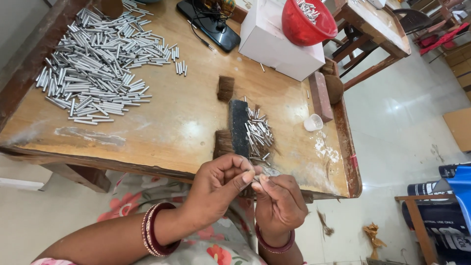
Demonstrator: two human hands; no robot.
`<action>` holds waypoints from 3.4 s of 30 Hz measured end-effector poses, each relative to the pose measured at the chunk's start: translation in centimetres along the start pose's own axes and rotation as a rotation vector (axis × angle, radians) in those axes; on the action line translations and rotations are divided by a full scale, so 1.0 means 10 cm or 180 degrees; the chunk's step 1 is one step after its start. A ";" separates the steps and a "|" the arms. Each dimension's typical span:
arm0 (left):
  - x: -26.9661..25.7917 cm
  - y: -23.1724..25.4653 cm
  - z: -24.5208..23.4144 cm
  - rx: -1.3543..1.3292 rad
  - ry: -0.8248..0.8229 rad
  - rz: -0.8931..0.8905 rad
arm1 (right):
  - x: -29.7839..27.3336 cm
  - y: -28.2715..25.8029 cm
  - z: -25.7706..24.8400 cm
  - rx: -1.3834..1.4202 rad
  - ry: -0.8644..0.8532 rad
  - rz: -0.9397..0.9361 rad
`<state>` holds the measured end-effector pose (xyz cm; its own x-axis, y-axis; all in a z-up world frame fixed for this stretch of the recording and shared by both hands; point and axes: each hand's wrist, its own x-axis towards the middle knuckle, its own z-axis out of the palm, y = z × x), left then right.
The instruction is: The recorder is picking up small metal pins from a pile, brushing them against a fixed brush block to clean or prepare them, and organizing them on the workbench.
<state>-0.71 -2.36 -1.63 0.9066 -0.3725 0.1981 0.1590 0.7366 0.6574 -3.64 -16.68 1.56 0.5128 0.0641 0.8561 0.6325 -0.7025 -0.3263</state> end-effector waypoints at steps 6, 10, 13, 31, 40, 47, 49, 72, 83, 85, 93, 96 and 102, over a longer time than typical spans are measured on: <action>0.04 0.10 0.07 -0.0011 0.0227 0.0029 | 0.02 0.03 -0.08 0.0611 0.0024 0.0444; -0.01 0.04 0.04 0.0156 0.0106 0.0148 | -0.10 0.09 -0.07 0.0518 0.0158 0.0422; -0.04 0.01 0.01 0.0258 0.0051 0.0198 | -0.07 0.04 -0.07 0.0463 0.0201 0.0299; -0.06 0.12 0.12 0.0183 -0.0098 0.0404 | -0.15 0.14 0.00 0.0941 0.0095 0.0589; -0.14 0.06 0.10 0.0579 0.0010 0.0638 | -0.26 0.18 -0.04 0.1396 -0.0031 0.0740; -0.09 0.03 0.04 0.0582 0.0017 0.0796 | -0.20 0.21 0.01 0.0951 -0.0133 0.0618; -0.06 0.05 0.04 0.0571 -0.0028 0.0828 | -0.14 0.18 0.04 0.1022 -0.0130 0.0652; 0.18 0.57 -0.30 0.4051 0.1074 0.2278 | 0.27 0.64 0.16 -0.0032 -0.0929 0.0855; 0.28 0.48 -0.78 0.2690 0.1111 0.1609 | 0.07 2.38 -0.87 -0.2992 -0.1027 0.1525; 0.26 0.47 -0.78 0.2687 0.1143 0.1600 | 0.06 2.52 -0.93 -0.3030 -0.1164 0.1786; 0.28 0.49 -0.75 0.2731 0.1217 0.1666 | 0.03 2.80 -0.94 -0.3127 -0.1483 0.1680; 0.30 0.54 -0.69 0.2998 0.1204 0.1777 | 0.05 2.66 -0.85 -0.3021 -0.1388 0.1246; 0.33 0.56 -0.67 0.3275 0.1229 0.1587 | 0.34 0.99 -0.14 -0.0622 -0.1579 0.0359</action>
<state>5.74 4.28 -2.18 0.8647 0.1474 0.4802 -0.4684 -0.1087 0.8768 3.52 -24.42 1.85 0.8135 0.2744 0.5128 0.4624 -0.8399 -0.2841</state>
